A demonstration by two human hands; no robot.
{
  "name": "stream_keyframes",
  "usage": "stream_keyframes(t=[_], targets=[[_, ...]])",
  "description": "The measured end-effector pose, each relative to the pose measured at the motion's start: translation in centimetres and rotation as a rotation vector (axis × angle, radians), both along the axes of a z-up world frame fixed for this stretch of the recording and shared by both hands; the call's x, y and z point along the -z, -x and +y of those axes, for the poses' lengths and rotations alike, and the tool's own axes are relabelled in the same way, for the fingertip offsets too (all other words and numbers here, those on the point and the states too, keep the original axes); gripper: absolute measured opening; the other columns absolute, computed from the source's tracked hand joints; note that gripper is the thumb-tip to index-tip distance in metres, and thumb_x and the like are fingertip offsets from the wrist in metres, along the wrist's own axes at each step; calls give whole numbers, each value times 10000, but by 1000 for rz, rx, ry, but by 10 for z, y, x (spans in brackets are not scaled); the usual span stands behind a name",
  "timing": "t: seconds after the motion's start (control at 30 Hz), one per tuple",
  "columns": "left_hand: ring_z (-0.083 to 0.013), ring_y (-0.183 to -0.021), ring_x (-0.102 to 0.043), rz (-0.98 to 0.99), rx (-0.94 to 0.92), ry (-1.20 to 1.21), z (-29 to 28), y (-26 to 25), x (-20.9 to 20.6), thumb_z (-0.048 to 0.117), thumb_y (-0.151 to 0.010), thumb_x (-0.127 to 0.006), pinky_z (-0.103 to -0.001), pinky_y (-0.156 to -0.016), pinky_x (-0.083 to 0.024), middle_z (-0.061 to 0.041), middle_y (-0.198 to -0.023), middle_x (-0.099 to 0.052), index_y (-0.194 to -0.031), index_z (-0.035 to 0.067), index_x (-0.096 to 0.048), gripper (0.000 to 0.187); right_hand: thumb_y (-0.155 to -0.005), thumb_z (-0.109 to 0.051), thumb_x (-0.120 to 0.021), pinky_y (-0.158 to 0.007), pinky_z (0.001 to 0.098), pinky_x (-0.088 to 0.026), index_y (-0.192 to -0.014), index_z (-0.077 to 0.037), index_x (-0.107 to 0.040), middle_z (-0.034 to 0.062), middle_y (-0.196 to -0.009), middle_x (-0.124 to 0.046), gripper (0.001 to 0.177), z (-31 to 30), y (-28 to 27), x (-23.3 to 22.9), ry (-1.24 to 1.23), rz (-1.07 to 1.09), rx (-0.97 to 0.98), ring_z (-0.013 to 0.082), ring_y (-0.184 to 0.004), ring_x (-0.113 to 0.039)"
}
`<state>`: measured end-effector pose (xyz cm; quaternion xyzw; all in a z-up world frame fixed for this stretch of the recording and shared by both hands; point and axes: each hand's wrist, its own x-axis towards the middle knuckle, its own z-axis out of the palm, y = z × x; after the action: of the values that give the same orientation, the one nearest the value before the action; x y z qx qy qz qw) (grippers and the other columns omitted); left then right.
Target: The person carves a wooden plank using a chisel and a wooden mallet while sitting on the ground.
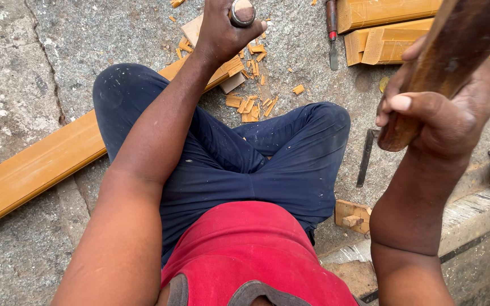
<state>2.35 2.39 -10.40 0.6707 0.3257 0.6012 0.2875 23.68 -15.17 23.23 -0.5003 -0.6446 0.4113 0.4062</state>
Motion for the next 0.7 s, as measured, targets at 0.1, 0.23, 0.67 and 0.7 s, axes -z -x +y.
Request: stream_keyframes(t=[0.1, 0.23, 0.67, 0.7], targets=[[-265, -1066, -628, 48, -38, -45, -3, 1, -4, 354, -940, -940, -453, -893, -526, -107, -1132, -597, -1256, 106, -630, 507, -886, 0, -670, -567, 343, -599, -1205, 47, -550, 159, -718, -606, 344, 2, -7, -7, -6, 93, -19, 230, -552, -636], [-256, -1037, -634, 34, 3, -26, -2, 1, -6, 342, -954, -924, -452, -866, -537, -108, -1103, -596, -1258, 102, -645, 477, -893, -54, -650, -601, 344, -625, -1256, 5, -508, 132, -733, -629, 394, 16, -21, -16, 19, 139, -84, 229, -595, -674], [-156, -614, -629, 2, 50, 110, -10, 12, -40, 214, -887, -848, -369, -576, -509, -46, -662, -603, -780, 60, -604, 308, -803, -104, -715, -512, 328, -610, -1124, 12, -563, 106, -770, -671, 373, 47, 17, 61, 362, -523, -140, 182, -577, -684], [-140, -598, -625, -17, 39, 40, -8, 11, -41, 209, -886, -852, -352, -556, -506, -32, -647, -597, -772, 58, -597, 318, -835, -95, -729, -533, 308, -620, -1101, 22, -570, 108, -793, -670, 331, 48, 13, 47, 258, -435, -178, 172, -605, -689]])
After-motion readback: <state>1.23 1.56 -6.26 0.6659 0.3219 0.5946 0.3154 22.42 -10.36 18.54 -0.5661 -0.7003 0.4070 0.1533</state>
